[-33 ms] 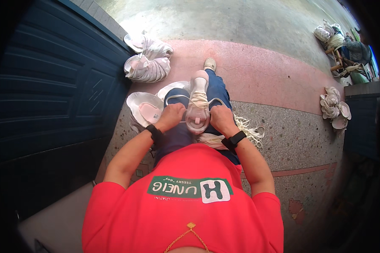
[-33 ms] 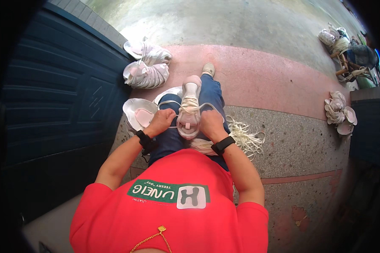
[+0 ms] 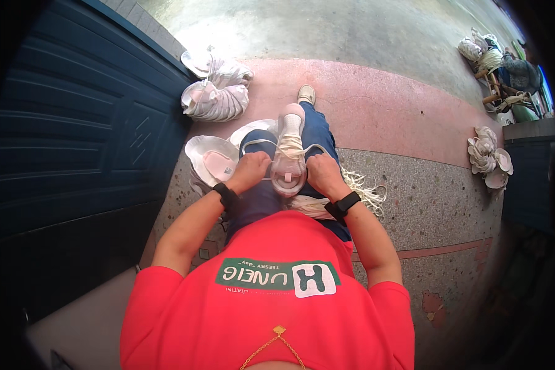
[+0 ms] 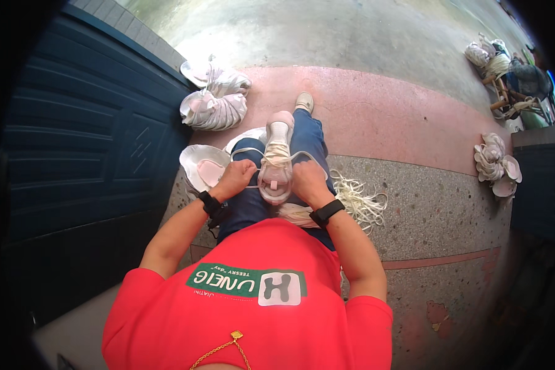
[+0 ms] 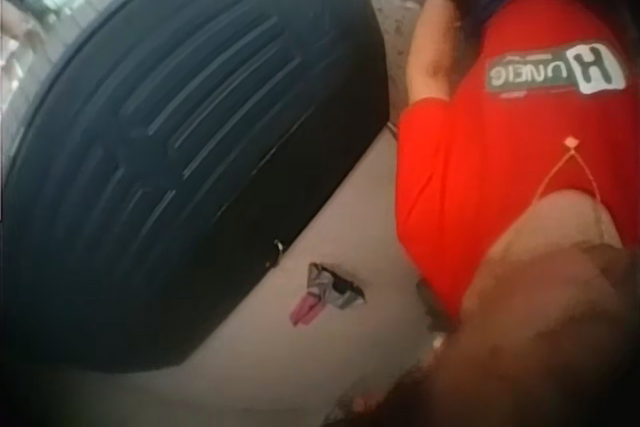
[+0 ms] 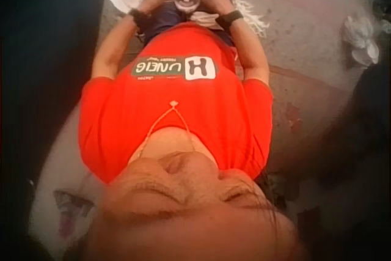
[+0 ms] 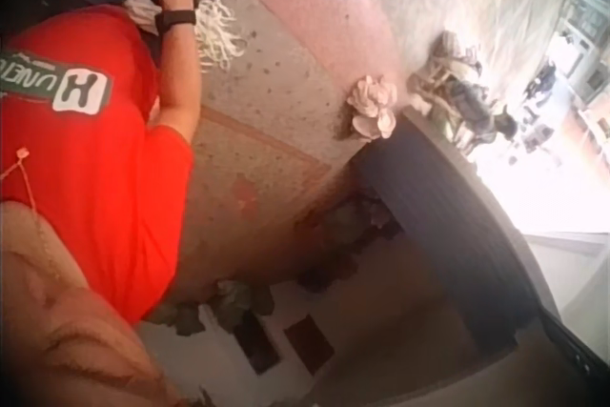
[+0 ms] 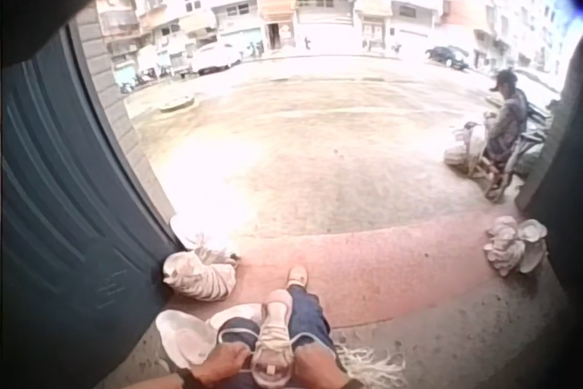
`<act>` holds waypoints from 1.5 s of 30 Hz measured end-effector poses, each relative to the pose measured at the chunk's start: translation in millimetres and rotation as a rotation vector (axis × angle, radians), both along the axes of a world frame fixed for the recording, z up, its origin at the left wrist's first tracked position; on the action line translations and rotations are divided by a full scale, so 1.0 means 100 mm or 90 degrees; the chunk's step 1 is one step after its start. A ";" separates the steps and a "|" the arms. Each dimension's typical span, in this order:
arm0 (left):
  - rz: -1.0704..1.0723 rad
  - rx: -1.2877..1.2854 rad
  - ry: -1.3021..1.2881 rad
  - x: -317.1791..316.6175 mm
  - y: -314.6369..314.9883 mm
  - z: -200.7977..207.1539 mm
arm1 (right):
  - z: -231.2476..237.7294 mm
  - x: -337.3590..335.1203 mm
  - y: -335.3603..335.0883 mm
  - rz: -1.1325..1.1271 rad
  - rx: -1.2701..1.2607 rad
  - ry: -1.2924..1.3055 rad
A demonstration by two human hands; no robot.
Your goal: Lacing a pair of white and pink sneakers.
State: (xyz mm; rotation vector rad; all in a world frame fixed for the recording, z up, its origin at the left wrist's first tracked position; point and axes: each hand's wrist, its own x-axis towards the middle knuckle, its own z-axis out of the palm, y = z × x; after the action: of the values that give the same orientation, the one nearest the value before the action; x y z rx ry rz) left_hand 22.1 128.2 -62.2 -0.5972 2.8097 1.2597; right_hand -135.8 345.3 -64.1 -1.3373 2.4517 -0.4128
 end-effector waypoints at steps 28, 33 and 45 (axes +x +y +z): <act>-0.033 -0.211 -0.037 -0.02 0.19 0.07 | 0.03 0.11 0.01 -0.012 -0.060 0.086; -0.037 -0.267 -0.027 0.05 0.30 0.22 | 0.09 0.21 0.02 -0.057 -0.039 0.138; -0.278 -0.504 0.041 -0.09 0.30 0.30 | -0.06 0.08 0.01 0.033 -0.168 0.044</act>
State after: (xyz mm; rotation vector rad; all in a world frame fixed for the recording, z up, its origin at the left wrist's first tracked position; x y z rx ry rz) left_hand 13.0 158.1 -32.4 0.0921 3.1667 0.0768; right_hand -127.3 346.3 -70.4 -1.5392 2.4781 -0.7090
